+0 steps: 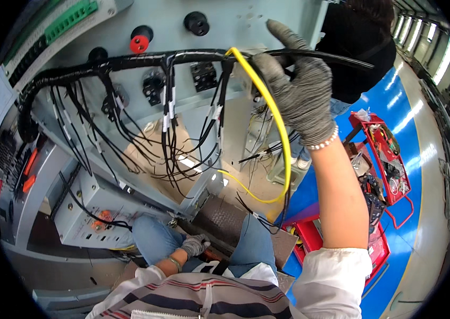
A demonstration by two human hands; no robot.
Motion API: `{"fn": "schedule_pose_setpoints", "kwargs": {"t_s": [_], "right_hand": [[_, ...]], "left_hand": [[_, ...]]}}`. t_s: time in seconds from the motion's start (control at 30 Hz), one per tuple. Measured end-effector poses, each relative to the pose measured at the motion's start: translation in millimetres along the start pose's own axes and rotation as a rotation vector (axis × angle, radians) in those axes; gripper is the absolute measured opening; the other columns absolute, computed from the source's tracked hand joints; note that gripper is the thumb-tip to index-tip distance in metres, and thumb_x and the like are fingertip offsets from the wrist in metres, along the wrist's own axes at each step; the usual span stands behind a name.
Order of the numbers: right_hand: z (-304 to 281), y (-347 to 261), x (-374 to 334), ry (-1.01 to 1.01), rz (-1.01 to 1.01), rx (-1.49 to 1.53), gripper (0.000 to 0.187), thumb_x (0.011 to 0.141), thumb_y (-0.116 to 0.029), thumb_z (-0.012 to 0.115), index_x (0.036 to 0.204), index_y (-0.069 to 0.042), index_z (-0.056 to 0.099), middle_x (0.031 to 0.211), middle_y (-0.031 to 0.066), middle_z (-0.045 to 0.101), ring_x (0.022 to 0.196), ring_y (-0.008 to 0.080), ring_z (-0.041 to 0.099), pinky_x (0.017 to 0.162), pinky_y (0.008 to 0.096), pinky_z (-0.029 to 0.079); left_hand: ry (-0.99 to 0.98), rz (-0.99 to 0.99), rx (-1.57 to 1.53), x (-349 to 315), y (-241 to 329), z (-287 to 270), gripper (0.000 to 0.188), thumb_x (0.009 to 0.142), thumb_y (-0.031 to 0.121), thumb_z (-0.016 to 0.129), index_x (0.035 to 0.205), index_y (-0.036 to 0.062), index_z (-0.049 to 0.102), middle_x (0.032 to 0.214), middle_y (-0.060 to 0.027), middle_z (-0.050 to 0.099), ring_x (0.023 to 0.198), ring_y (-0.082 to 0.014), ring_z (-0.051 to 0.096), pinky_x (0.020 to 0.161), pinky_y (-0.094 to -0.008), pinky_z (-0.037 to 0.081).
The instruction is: The person organizes a bundle of black and yellow wires inside an open electrical cabinet. They repeatedly gather, separate, and align the wires with gloved hands, occasionally glancing at a schematic attached to the cabinet door.
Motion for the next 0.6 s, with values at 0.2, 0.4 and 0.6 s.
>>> {"fn": "schedule_pose_setpoints", "kwargs": {"t_s": [0.2, 0.4, 0.6], "right_hand": [[5.4, 6.0, -5.6, -0.008, 0.046, 0.055, 0.040, 0.081, -0.016, 0.065, 0.118, -0.003, 0.058, 0.077, 0.0096, 0.068, 0.069, 0.0132, 0.064, 0.067, 0.0285, 0.052], [7.1, 5.7, -8.6, -0.002, 0.109, 0.029, 0.036, 0.083, -0.017, 0.064, 0.116, -0.003, 0.059, 0.076, 0.0101, 0.068, 0.071, 0.0135, 0.065, 0.066, 0.0273, 0.051], [12.7, 21.3, -9.5, 0.014, 0.084, 0.209, 0.027, 0.085, -0.016, 0.064, 0.109, -0.003, 0.064, 0.081, 0.0108, 0.068, 0.075, 0.0137, 0.065, 0.065, 0.0265, 0.052]], "left_hand": [[-0.081, -0.130, -0.056, 1.4, -21.8, 27.4, 0.029, 0.086, 0.037, 0.055, 0.107, 0.0180, 0.061, 0.110, -0.0116, 0.062, 0.111, -0.0334, 0.053, 0.101, -0.0556, 0.026], [-0.061, -0.072, -0.114, 5.4, -28.4, 28.3, 0.026, 0.087, 0.035, 0.055, 0.107, 0.0180, 0.061, 0.112, -0.0135, 0.062, 0.111, -0.0347, 0.053, 0.103, -0.0584, 0.020], [-0.056, -0.047, -0.140, 0.4, -10.9, 25.5, 0.025, 0.087, 0.033, 0.056, 0.105, 0.0170, 0.061, 0.108, -0.0136, 0.063, 0.109, -0.0342, 0.054, 0.099, -0.0599, 0.026]]}}
Point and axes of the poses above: each hand's wrist, its own x-axis towards the middle knuckle, its own z-axis out of the palm, y = z × x, the point moved 9 cm from there along x, towards the middle knuckle
